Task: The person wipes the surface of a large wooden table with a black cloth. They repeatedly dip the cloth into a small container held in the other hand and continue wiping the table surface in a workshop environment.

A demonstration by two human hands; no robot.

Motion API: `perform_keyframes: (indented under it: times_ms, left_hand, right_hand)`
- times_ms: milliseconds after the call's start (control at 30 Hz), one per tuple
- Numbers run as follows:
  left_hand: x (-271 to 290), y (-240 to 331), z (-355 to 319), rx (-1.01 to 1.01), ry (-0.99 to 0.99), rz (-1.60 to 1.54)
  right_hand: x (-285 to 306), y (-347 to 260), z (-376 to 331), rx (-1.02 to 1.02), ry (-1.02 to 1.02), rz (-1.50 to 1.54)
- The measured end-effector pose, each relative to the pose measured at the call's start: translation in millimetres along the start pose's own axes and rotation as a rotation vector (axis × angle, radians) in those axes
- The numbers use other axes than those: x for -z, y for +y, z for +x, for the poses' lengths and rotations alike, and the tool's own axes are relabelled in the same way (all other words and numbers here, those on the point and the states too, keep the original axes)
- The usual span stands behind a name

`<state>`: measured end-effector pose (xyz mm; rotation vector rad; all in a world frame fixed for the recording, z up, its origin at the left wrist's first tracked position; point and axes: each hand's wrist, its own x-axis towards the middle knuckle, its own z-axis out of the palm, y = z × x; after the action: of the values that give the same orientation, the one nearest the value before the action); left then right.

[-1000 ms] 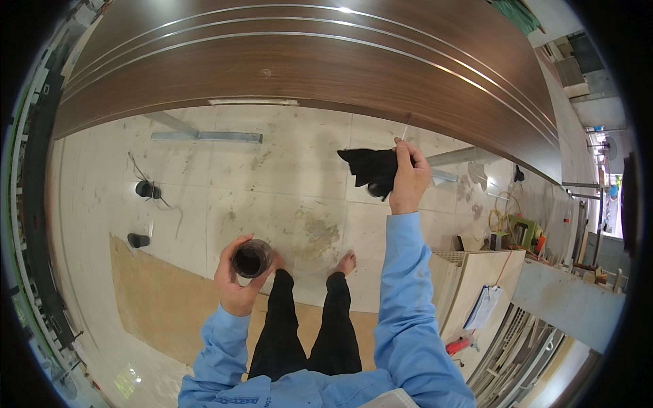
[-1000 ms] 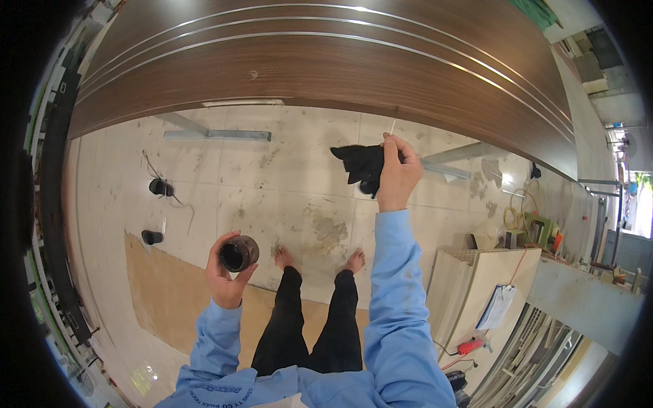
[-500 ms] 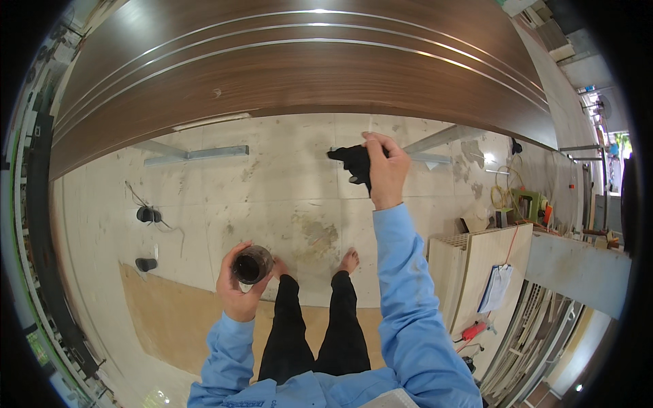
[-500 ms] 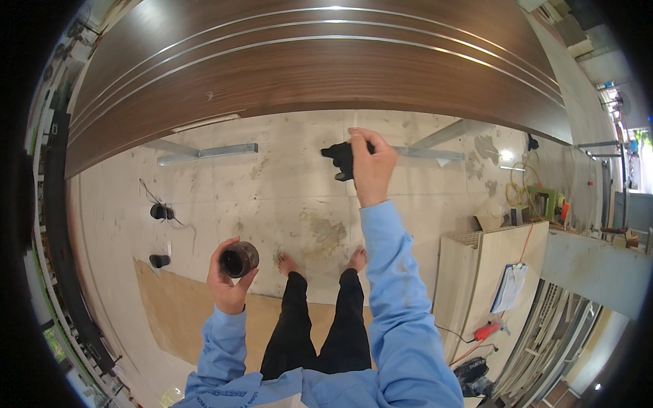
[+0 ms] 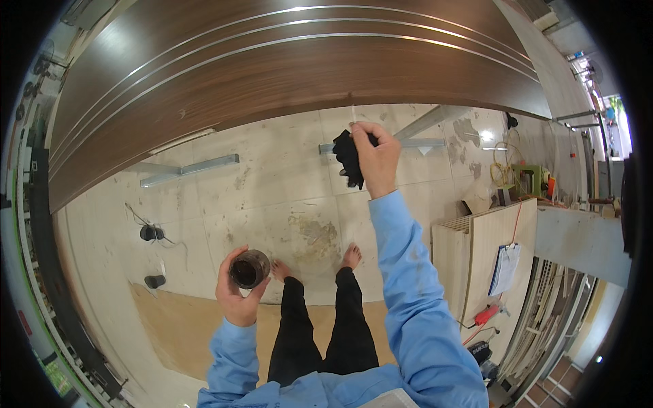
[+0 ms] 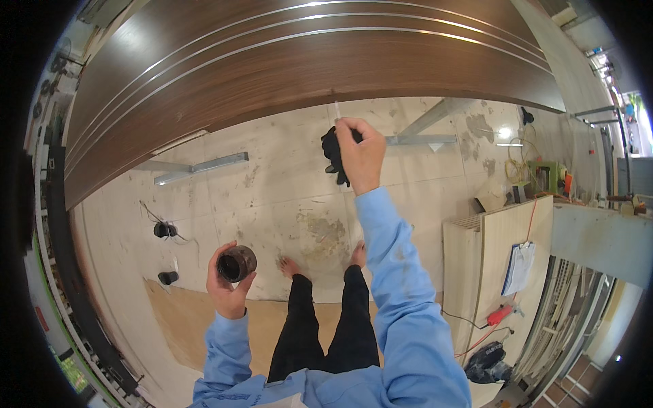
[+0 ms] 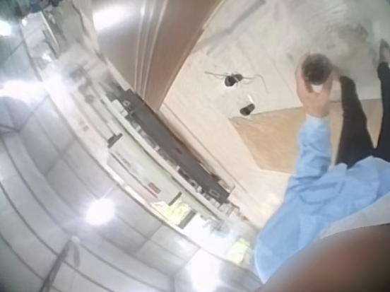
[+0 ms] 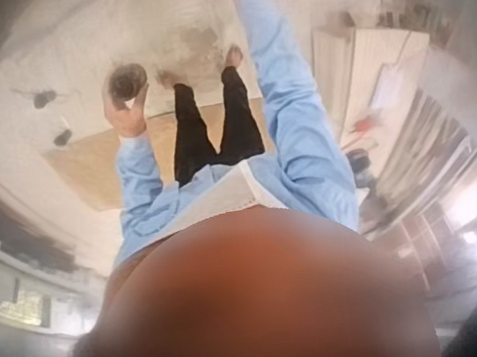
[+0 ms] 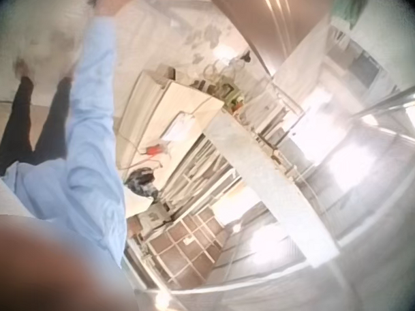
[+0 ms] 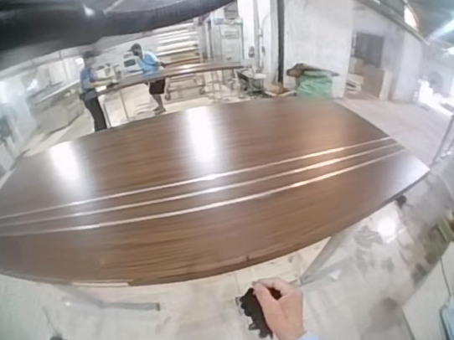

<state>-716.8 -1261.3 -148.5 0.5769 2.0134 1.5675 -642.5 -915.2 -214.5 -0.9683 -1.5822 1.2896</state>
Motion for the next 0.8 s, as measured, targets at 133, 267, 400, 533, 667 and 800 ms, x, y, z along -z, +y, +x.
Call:
perform_keyframes:
  times_ms: [133,267,400,533,667,800]
  left_hand:
    - [-5.4,-0.1,0.4,-0.019,0.002,-0.011]
    - [-11.7,-2.3,1.9,-0.037,-0.007,0.022]
    - [-21.5,-1.8,3.9,-0.033,-0.031,0.013]
    - [-31.6,-1.0,7.3,-0.028,-0.025,-0.023]
    - [-41.9,1.3,8.1,-0.04,-0.038,0.0]
    - [-56.2,5.7,11.2,-0.053,-0.058,0.01]
  right_hand:
    - [45.7,4.5,28.1,-0.087,0.229,-0.091]
    - [73.1,-0.5,40.2,-0.057,0.261,-0.079]
    - [75.3,-0.1,35.4,-0.095,-0.008,-0.088]
    - [110.1,5.1,55.7,-0.066,0.129,-0.207]
    - [149.4,6.4,75.6,-0.186,0.309,-0.164]
    - [153.5,7.7,69.4,-0.051,0.081,-0.263]
